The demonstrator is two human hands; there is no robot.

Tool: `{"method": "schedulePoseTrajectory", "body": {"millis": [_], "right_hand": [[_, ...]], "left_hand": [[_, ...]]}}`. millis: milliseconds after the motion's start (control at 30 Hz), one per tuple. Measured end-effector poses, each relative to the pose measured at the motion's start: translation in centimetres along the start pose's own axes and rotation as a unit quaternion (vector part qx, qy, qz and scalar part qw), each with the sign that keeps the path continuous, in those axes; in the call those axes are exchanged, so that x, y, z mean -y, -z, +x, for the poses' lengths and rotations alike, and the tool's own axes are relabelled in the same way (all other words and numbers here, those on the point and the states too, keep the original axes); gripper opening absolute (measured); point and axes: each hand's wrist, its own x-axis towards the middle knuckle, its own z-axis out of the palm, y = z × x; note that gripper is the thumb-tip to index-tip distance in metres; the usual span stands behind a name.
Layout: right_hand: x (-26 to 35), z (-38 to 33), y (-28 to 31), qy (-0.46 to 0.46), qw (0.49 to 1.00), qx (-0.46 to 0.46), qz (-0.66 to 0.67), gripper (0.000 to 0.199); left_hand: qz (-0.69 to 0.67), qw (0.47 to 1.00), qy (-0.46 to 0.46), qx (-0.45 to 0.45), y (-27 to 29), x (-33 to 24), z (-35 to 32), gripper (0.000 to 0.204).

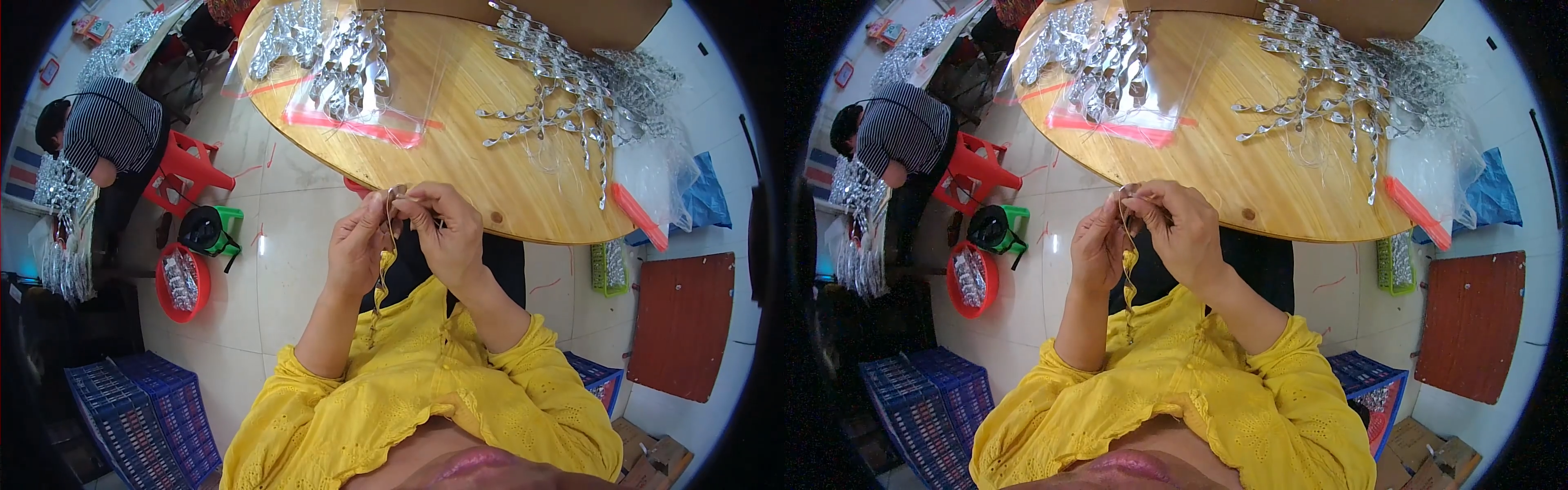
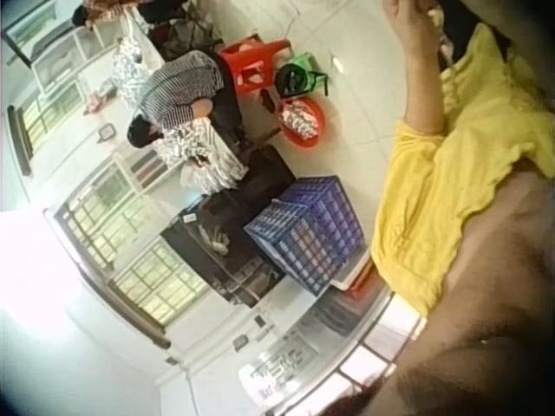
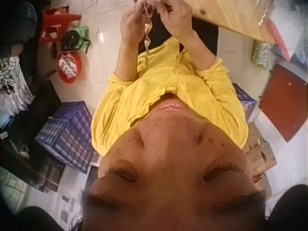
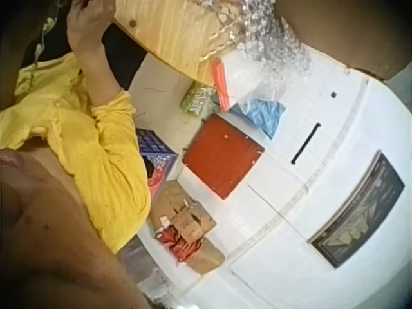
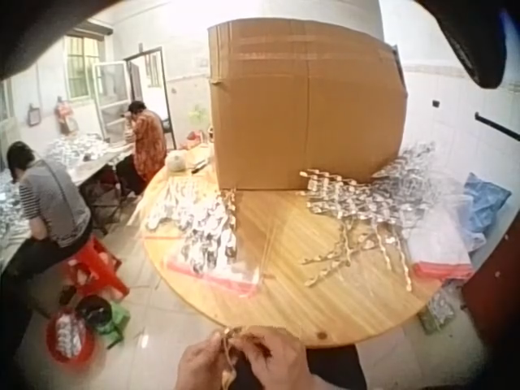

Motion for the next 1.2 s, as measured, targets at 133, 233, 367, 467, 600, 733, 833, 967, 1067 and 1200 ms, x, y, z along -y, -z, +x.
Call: {"method": "schedulePoseTrajectory", "body": {"millis": [133, 233, 367, 467, 600, 733, 833, 967, 1067, 1200], "right_hand": [[-0.8, 0.0, 0.7, -0.103, 0.983, 0.068, 0.134, 0.026], [-0.2, 1.0, 1.4, -0.112, 0.977, 0.117, 0.137, 0.028], [0.0, 1.9, 2.7, -0.166, 0.963, 0.165, 0.131, 0.025], [-1.8, 2.3, 5.8, -0.248, 0.918, 0.302, 0.062, 0.012], [-0.9, 3.4, 9.4, -0.291, 0.916, 0.258, 0.1, 0.009], [0.3, 4.9, 10.1, -0.112, 0.965, 0.236, -0.038, 0.006], [0.9, 5.7, 8.3, 0.051, 0.961, 0.219, -0.163, 0.005], [0.8, 6.9, 8.8, 0.133, 0.94, 0.179, -0.257, 0.007], [0.1, 7.0, 9.9, 0.085, 0.955, 0.158, -0.237, 0.008], [-1.5, 6.3, 10.3, -0.024, 0.973, 0.136, -0.184, 0.01]], "left_hand": [[0.007, 1.0, -0.004, -0.016, -0.5, 0.1, 0.0, 0.026], [-0.013, 0.999, 0.026, -0.036, -1.3, -0.3, -0.1, 0.024], [0.005, 0.999, -0.016, -0.051, -0.3, 0.2, 0.6, 0.023], [0.059, 0.986, -0.093, -0.126, 0.8, -0.4, 1.8, 0.022], [-0.004, 0.992, -0.112, -0.066, 1.8, -2.0, 2.8, 0.014], [0.101, 0.986, -0.129, 0.009, -0.8, -1.6, 4.3, 0.017], [0.288, 0.929, -0.213, 0.091, -3.0, -0.8, 6.0, 0.014], [0.27, 0.951, -0.11, 0.101, -4.7, 0.4, 6.3, 0.014], [0.256, 0.96, -0.111, 0.035, -3.7, 0.7, 6.6, 0.013], [0.193, 0.974, -0.111, 0.031, -3.2, 0.7, 6.8, 0.011]]}}
